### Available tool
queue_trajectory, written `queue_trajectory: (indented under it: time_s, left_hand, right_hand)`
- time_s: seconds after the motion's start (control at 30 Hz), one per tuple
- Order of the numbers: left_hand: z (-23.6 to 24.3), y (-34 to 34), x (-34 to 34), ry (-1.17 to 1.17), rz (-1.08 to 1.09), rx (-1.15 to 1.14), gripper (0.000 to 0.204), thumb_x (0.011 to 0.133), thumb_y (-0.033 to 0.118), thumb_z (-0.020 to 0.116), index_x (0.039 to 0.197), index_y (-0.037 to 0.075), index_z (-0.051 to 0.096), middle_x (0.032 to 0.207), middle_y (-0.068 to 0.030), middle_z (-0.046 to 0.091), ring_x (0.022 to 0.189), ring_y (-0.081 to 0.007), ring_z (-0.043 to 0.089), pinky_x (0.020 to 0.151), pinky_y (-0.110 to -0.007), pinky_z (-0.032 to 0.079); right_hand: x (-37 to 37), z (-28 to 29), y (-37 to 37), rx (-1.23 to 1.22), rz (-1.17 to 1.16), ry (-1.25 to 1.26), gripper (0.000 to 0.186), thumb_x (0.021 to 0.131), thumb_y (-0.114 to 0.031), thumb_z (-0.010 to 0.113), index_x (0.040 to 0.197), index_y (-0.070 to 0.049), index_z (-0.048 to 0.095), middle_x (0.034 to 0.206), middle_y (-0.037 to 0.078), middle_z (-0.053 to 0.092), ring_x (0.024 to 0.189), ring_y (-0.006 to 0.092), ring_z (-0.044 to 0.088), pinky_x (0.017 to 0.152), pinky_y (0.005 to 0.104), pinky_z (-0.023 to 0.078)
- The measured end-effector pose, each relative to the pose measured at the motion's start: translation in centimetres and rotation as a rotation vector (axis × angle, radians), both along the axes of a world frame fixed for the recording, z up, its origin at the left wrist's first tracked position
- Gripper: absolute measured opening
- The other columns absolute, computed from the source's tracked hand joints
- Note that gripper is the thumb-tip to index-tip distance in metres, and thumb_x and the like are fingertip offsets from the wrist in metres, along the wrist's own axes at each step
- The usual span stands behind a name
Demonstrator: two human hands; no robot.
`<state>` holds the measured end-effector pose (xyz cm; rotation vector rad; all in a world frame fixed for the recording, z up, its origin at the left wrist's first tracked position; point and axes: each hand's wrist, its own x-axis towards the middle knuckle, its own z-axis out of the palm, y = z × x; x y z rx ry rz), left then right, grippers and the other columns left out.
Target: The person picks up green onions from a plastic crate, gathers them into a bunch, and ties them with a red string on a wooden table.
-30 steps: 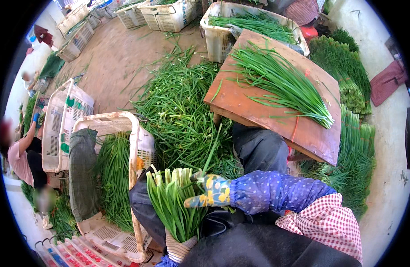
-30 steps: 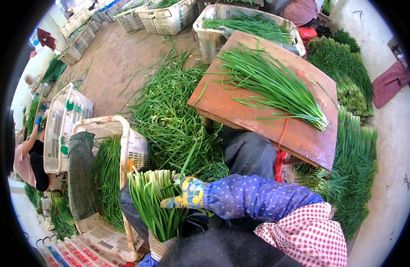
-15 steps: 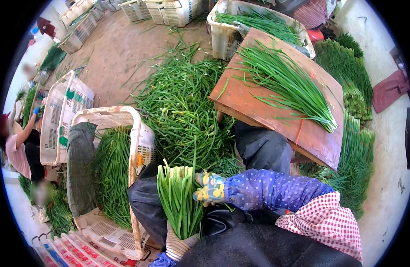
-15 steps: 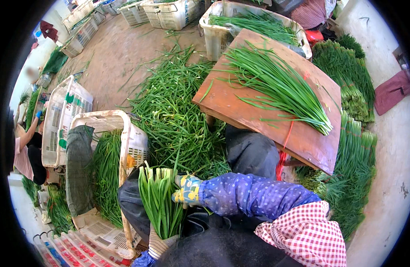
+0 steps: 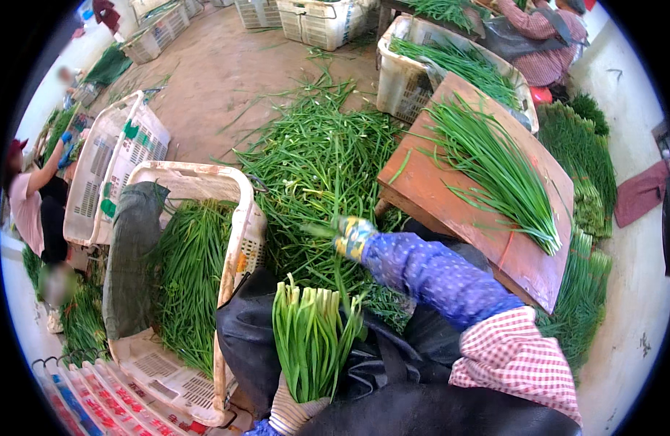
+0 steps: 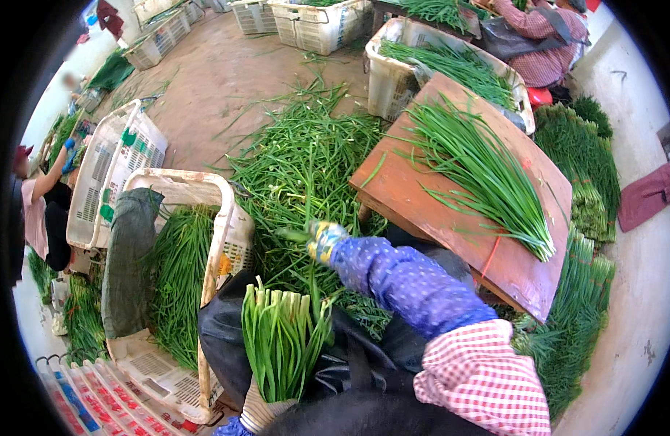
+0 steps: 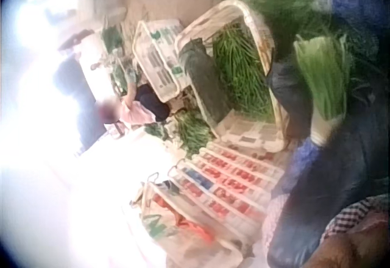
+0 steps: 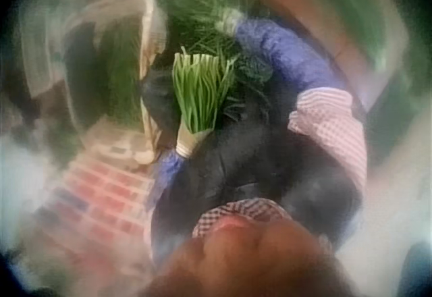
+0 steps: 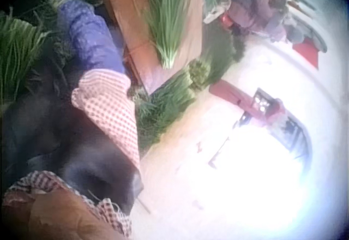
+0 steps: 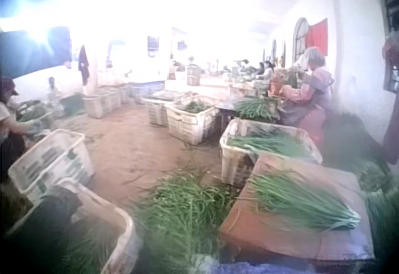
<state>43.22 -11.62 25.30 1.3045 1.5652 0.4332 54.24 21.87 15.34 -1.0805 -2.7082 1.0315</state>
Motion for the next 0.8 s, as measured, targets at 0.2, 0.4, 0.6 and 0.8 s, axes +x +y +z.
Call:
queue_trajectory:
  time_s: [0.2, 0.4, 0.6, 0.8]
  left_hand:
    - [-1.6, -1.2, -0.2, -0.195, 0.156, -0.117, 0.049, 0.088, 0.031, 0.054, 0.130, 0.010, 0.041, 0.127, -0.0047, 0.053, 0.123, -0.0245, 0.043, 0.107, -0.039, 0.028]
    - [-2.2, -0.4, -0.3, 0.353, -0.278, 0.069, 0.045, 0.093, 0.030, 0.044, 0.135, 0.014, 0.039, 0.134, -0.0070, 0.048, 0.125, -0.0244, 0.041, 0.107, -0.043, 0.029]
    - [-3.0, -1.8, -0.1, -0.301, 0.410, -0.038, 0.053, 0.081, 0.016, 0.066, 0.128, 0.002, 0.046, 0.123, -0.0135, 0.055, 0.114, -0.0258, 0.052, 0.096, -0.033, 0.039]
    - [-1.5, -0.8, 0.3, -0.265, 0.465, 0.074, 0.038, 0.083, 0.009, 0.060, 0.119, 0.002, 0.054, 0.115, -0.0142, 0.060, 0.107, -0.0256, 0.056, 0.091, -0.034, 0.043]
  right_hand:
    - [-2.4, 4.2, 2.7, -0.223, -0.042, -0.081, 0.060, 0.076, -0.035, 0.070, 0.127, -0.012, 0.048, 0.122, 0.018, 0.054, 0.113, 0.0304, 0.053, 0.094, 0.0388, 0.044]
    - [-1.6, 11.9, -4.6, -0.329, 0.705, 0.254, 0.029, 0.080, -0.028, 0.070, 0.095, -0.004, 0.065, 0.117, 0.020, 0.053, 0.104, 0.0340, 0.055, 0.090, 0.0412, 0.046]
    - [-0.9, 3.7, -3.3, -0.745, 0.133, 0.326, 0.019, 0.082, -0.019, 0.065, 0.099, -0.012, 0.068, 0.098, 0.006, 0.066, 0.087, 0.0206, 0.064, 0.076, 0.0334, 0.052]
    - [-2.2, 4.5, 0.9, -1.046, -0.301, 0.052, 0.057, 0.083, -0.032, 0.067, 0.134, -0.017, 0.045, 0.136, 0.009, 0.042, 0.122, 0.0199, 0.044, 0.092, 0.0395, 0.043]
